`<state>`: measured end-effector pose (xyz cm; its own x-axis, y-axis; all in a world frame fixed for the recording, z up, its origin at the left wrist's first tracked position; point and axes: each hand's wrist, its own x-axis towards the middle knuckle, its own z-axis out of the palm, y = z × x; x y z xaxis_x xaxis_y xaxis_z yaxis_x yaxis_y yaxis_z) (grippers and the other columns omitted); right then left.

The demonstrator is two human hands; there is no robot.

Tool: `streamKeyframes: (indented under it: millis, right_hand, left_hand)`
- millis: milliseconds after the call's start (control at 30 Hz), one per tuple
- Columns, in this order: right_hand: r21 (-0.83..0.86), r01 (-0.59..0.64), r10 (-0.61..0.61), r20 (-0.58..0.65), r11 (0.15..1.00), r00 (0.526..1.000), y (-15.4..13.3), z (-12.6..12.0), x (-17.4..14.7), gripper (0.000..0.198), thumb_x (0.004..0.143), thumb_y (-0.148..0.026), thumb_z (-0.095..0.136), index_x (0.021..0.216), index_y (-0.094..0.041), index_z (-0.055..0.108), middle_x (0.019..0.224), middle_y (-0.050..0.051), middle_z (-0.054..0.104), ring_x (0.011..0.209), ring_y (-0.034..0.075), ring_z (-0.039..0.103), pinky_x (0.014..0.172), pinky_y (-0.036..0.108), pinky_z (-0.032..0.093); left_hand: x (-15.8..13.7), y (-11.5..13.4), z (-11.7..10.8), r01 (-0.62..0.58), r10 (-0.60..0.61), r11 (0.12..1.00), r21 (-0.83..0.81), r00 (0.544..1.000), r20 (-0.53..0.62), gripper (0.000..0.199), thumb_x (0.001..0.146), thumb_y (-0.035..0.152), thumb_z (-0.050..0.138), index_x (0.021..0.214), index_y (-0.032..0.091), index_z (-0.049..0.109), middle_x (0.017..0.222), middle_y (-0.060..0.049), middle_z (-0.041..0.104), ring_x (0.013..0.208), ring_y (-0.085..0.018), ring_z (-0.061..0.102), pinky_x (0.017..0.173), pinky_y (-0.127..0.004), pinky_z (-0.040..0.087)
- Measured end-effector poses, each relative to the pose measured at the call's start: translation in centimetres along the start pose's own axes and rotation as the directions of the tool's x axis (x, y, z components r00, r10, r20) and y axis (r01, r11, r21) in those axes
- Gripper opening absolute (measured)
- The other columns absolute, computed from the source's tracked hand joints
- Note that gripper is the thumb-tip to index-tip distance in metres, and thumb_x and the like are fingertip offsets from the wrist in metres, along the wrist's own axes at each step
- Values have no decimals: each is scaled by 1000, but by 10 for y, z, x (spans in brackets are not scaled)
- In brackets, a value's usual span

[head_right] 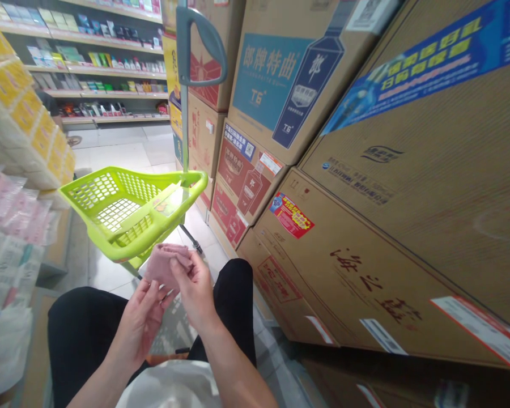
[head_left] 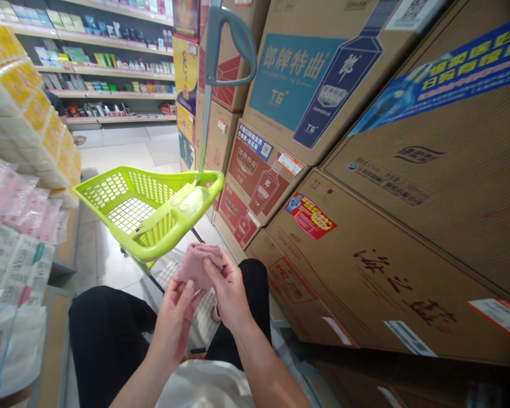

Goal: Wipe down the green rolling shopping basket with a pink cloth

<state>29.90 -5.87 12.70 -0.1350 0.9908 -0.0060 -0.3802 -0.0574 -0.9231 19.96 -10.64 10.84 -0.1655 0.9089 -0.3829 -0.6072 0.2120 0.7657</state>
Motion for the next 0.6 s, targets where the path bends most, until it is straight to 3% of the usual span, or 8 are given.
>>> streamKeyframes:
  millis: [200, 333, 433, 600]
  right_hand:
    - [126, -126, 121, 47, 984, 992, 0, -1, -6, 35, 81, -41, 78, 109, -23, 66, 113, 4, 74, 105, 19, 70, 95, 30, 56]
    - [148, -208, 183, 163, 967, 969, -7, -6, -10, 37, 80, -42, 80, 108, -23, 63, 113, 4, 73, 106, 19, 70, 93, 28, 57]
    - [57, -189, 169, 251, 980, 953, -10, -10, -11, 35, 81, -43, 80, 103, -22, 62, 117, 5, 72, 113, 20, 69, 98, 30, 56]
    - [-275, -4, 38, 117, 962, 992, 0, -13, -13, 42, 83, -43, 78, 112, -26, 53, 110, 5, 74, 99, 21, 74, 90, 35, 60]
  left_hand:
    - [-3, -3, -1, -112, 113, 994, 18, 990, -81, 55, 68, 42, 85, 114, 23, 60, 118, -4, 71, 112, -20, 66, 95, -30, 54]
    - [-5, 0, -6, -183, 198, 973, 137, 975, -102, 62, 57, 37, 89, 108, 23, 56, 105, -2, 72, 99, -20, 69, 85, -29, 57]
    - [-5, 2, -12, -246, 265, 940, 237, 963, -53, 63, 56, 34, 87, 108, 24, 54, 98, -1, 70, 88, -19, 70, 75, -28, 58]
    - [3, 4, -24, -277, 281, 880, 385, 958, 46, 46, 67, 35, 78, 106, 23, 56, 96, -2, 70, 81, -17, 69, 72, -28, 58]
